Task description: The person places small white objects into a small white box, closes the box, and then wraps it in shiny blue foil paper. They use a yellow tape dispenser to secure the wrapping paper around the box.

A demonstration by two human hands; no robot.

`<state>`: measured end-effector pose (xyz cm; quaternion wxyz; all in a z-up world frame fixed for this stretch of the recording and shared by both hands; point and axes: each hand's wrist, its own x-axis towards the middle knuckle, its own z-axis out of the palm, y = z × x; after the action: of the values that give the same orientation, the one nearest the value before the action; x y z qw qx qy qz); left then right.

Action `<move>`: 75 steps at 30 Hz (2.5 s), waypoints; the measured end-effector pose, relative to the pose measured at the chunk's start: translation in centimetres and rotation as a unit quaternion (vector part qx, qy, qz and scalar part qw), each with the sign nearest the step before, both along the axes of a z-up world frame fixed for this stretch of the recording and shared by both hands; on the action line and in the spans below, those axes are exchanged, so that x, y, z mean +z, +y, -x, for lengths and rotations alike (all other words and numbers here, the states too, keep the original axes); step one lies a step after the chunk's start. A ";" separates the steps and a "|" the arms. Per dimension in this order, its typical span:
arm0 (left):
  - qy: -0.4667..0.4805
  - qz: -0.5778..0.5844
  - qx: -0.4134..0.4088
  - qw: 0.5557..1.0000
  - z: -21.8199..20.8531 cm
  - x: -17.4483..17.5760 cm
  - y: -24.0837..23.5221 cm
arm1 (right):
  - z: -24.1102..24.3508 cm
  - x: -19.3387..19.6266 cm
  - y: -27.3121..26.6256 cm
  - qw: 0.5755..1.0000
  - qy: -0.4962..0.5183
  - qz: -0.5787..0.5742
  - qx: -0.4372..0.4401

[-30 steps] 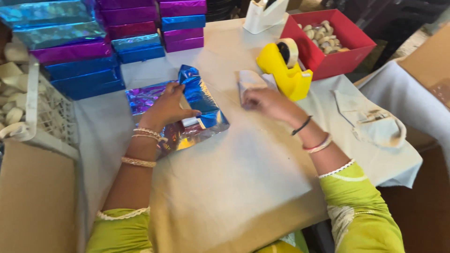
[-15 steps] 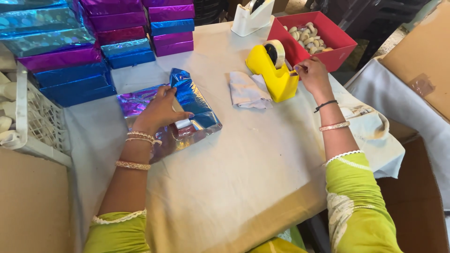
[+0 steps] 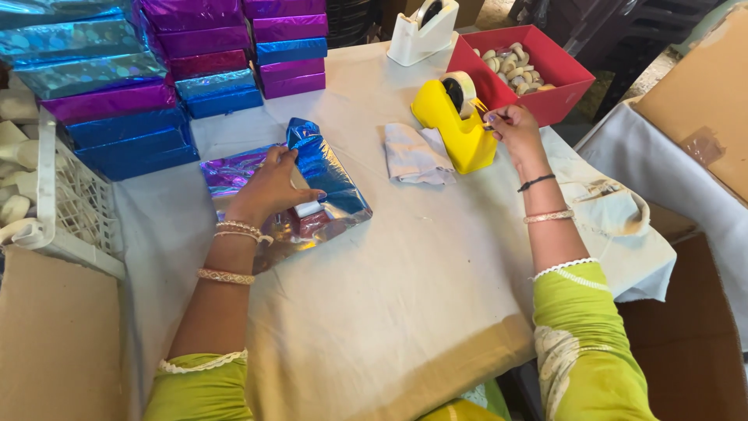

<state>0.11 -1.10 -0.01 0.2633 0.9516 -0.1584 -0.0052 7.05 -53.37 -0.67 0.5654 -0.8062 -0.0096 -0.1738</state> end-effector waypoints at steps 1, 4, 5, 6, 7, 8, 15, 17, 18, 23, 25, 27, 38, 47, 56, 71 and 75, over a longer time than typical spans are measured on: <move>0.000 0.000 0.001 1.000 -0.1 -0.1 0.0 | 0.2 0.1 0.2 1.000 0.000 0.000 0.001; 0.003 -0.001 0.000 1.000 -0.2 -0.3 0.0 | 1.1 0.9 1.1 0.996 -0.019 -0.079 0.023; 0.001 0.000 0.001 1.000 -0.2 -0.3 0.0 | 1.6 1.4 1.6 0.994 0.005 -0.109 0.003; -0.001 0.001 0.001 1.000 -0.2 -0.4 0.0 | 2.2 1.9 2.0 0.990 0.030 -0.138 -0.018; -0.001 0.001 0.001 1.000 -0.2 -0.3 0.0 | 2.1 1.7 1.9 0.990 0.030 -0.138 -0.017; -0.001 0.001 0.000 1.000 -0.2 -0.3 0.0 | 2.0 1.5 1.8 0.989 0.015 -0.145 -0.004; -0.006 0.021 -0.004 1.000 0.0 -0.1 0.1 | 0.9 -1.2 0.9 0.970 -0.044 -0.237 0.034; 0.000 0.017 0.000 1.000 0.1 0.1 0.0 | 0.6 -1.9 0.7 0.966 -0.063 -0.248 0.040; 0.006 0.014 0.004 1.000 0.2 0.1 -0.1 | 0.5 -2.4 0.6 0.961 -0.081 -0.260 0.045; 0.003 0.007 0.001 1.000 -0.2 -0.2 0.0 | 0.6 -3.2 0.6 0.944 -0.105 -0.313 0.007; 0.002 0.009 -0.001 1.000 -0.3 -0.3 0.1 | 0.9 -3.6 0.6 0.939 -0.104 -0.327 0.003; -0.003 0.012 -0.006 1.000 -0.2 -0.2 0.2 | 1.5 -3.7 1.0 0.935 -0.128 -0.328 0.024; 0.006 0.015 -0.001 1.000 0.5 0.5 0.0 | 2.3 -6.1 2.0 0.950 -0.142 -0.268 -0.074; -0.010 0.015 -0.019 1.000 0.1 0.0 0.3 | 2.6 -7.1 1.5 0.940 -0.043 -0.333 -0.058; -0.014 0.027 -0.018 0.999 0.0 -0.4 0.3 | 3.0 -8.4 3.3 0.949 -0.077 -0.298 -0.059; -0.003 0.040 -0.013 0.999 -0.2 -1.0 0.3 | 9.0 2.6 22.0 0.955 -0.159 0.112 0.226; -0.003 0.046 -0.007 0.999 -0.3 -1.0 0.2 | 6.6 4.7 27.6 0.907 -0.096 0.195 0.360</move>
<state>0.36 -0.87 -0.97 0.3060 0.9374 -0.1661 0.0025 0.48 -25.82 4.01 0.4170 -0.8218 -0.3871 -0.0297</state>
